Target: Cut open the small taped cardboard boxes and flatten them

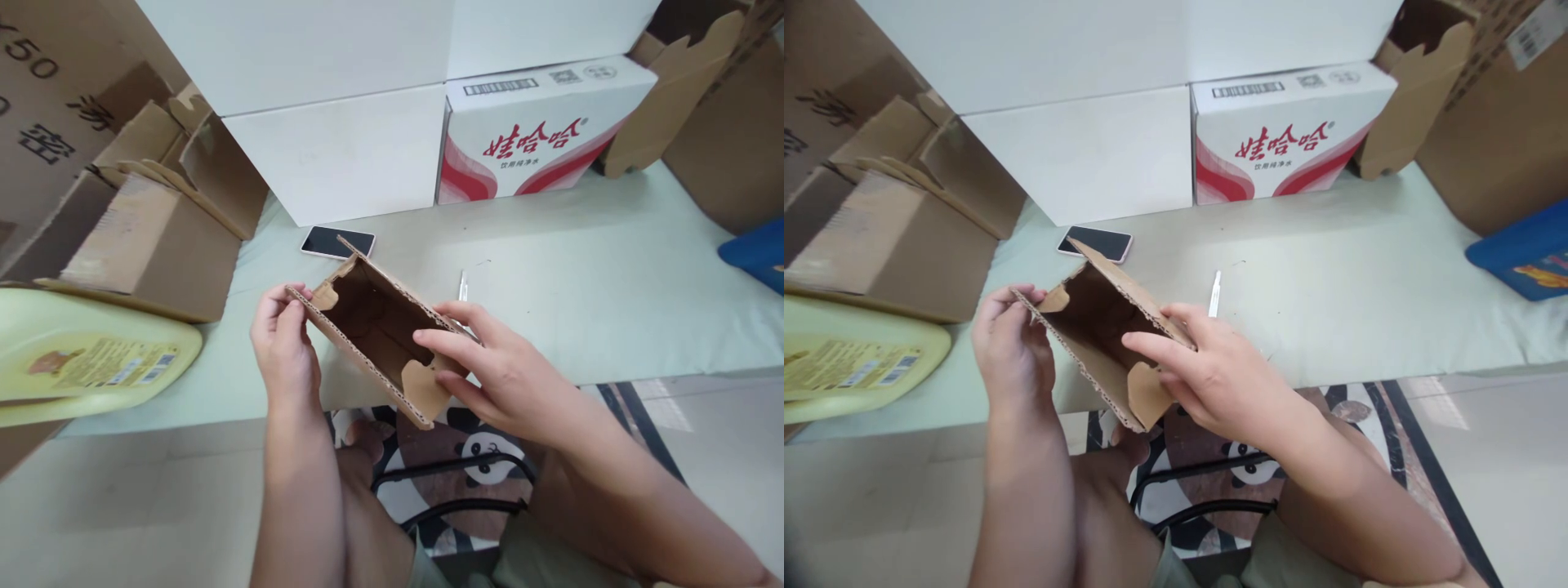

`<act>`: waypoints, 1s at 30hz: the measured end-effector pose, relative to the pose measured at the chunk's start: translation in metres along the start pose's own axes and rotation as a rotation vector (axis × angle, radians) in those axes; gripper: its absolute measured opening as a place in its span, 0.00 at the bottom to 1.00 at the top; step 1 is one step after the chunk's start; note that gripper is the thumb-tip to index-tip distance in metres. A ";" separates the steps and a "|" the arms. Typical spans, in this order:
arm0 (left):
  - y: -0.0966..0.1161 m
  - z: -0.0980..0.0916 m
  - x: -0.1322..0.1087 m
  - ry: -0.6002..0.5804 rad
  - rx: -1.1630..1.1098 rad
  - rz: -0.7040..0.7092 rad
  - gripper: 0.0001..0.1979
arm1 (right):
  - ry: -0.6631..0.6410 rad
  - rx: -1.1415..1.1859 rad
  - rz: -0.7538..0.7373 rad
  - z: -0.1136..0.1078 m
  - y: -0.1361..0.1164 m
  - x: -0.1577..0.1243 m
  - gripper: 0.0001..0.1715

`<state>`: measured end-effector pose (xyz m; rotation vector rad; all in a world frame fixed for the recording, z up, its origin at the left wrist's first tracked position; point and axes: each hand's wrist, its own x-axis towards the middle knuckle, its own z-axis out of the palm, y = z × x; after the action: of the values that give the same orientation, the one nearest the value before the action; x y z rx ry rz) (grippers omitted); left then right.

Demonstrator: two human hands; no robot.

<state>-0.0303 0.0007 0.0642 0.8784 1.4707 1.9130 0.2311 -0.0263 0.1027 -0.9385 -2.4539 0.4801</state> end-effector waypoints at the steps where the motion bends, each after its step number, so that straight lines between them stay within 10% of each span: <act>1: 0.000 0.000 0.000 -0.005 -0.001 0.001 0.07 | -0.008 0.007 0.005 0.000 0.000 0.000 0.30; 30: 0.001 0.005 -0.001 0.015 -0.030 0.002 0.05 | -0.155 0.057 0.044 -0.007 -0.005 0.004 0.18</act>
<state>-0.0258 0.0021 0.0658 0.8533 1.4465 1.9419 0.2293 -0.0256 0.1119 -0.9663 -2.5459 0.6574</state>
